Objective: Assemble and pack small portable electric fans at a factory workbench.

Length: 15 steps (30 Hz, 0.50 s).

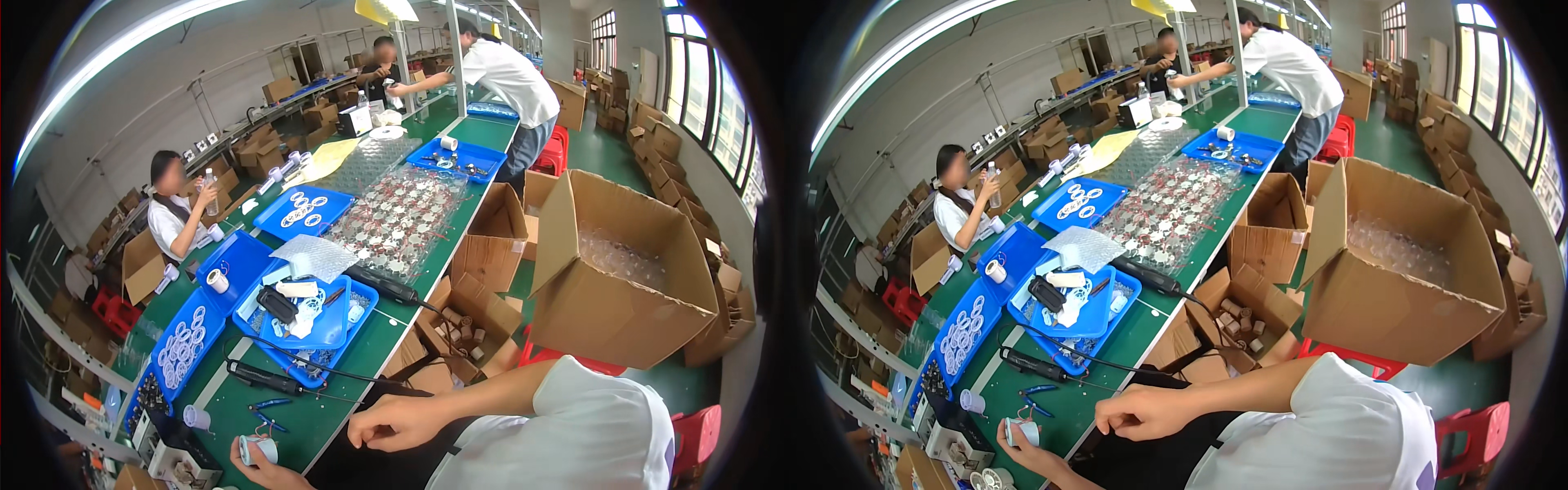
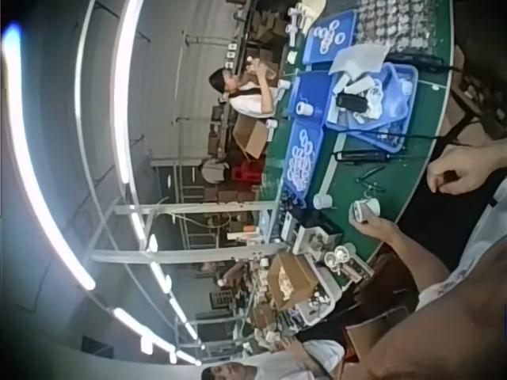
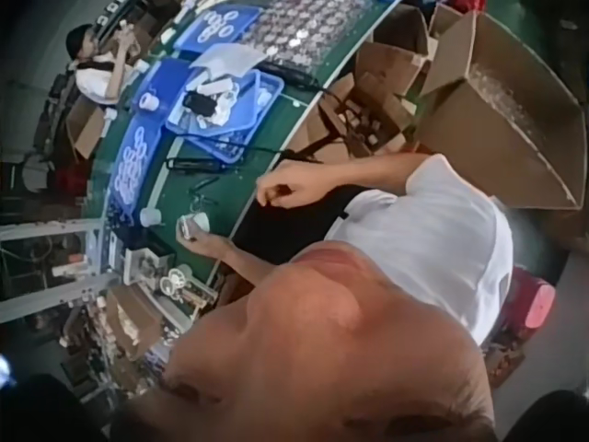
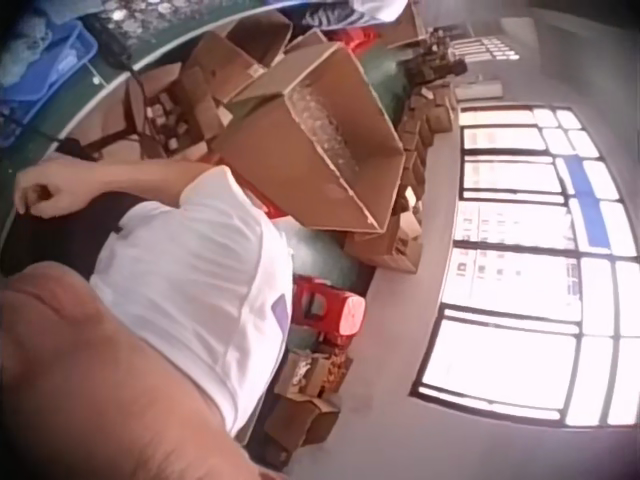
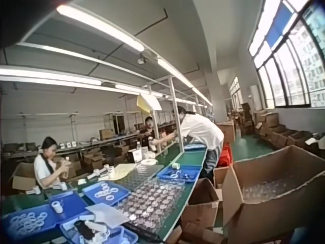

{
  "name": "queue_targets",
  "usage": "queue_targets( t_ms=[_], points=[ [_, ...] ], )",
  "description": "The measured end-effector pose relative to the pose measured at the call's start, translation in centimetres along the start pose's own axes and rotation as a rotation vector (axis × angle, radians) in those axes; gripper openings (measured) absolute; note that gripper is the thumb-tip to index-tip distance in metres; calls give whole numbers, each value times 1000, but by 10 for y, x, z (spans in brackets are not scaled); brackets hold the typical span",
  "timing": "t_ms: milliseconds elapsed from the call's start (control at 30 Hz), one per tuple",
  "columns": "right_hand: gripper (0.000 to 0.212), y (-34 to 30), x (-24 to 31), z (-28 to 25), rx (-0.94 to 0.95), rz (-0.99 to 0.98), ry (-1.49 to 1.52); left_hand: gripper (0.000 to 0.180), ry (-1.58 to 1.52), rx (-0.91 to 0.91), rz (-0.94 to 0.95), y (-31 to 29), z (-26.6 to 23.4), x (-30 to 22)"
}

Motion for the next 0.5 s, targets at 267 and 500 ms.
queue_targets(
  t_ms=[267, 500],
  points=[
    [10, -35, -27, -22, -137, 184, -47, 34, -27, 51, -109, 1, -8, 9],
    [19, -49, -40, -30, -263, 154, -8, 46, 162, 15, 43, -5, -4, -7]
  ],
)
Point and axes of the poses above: each hand's wrist, its own y-axis towards the middle knuckle, its own z-axis out of the palm, x = y × z, the point moved 2 cm from there along y, towards the middle knuckle, and after that the axes turned 7 degrees about -x, right-handed, at the moved point
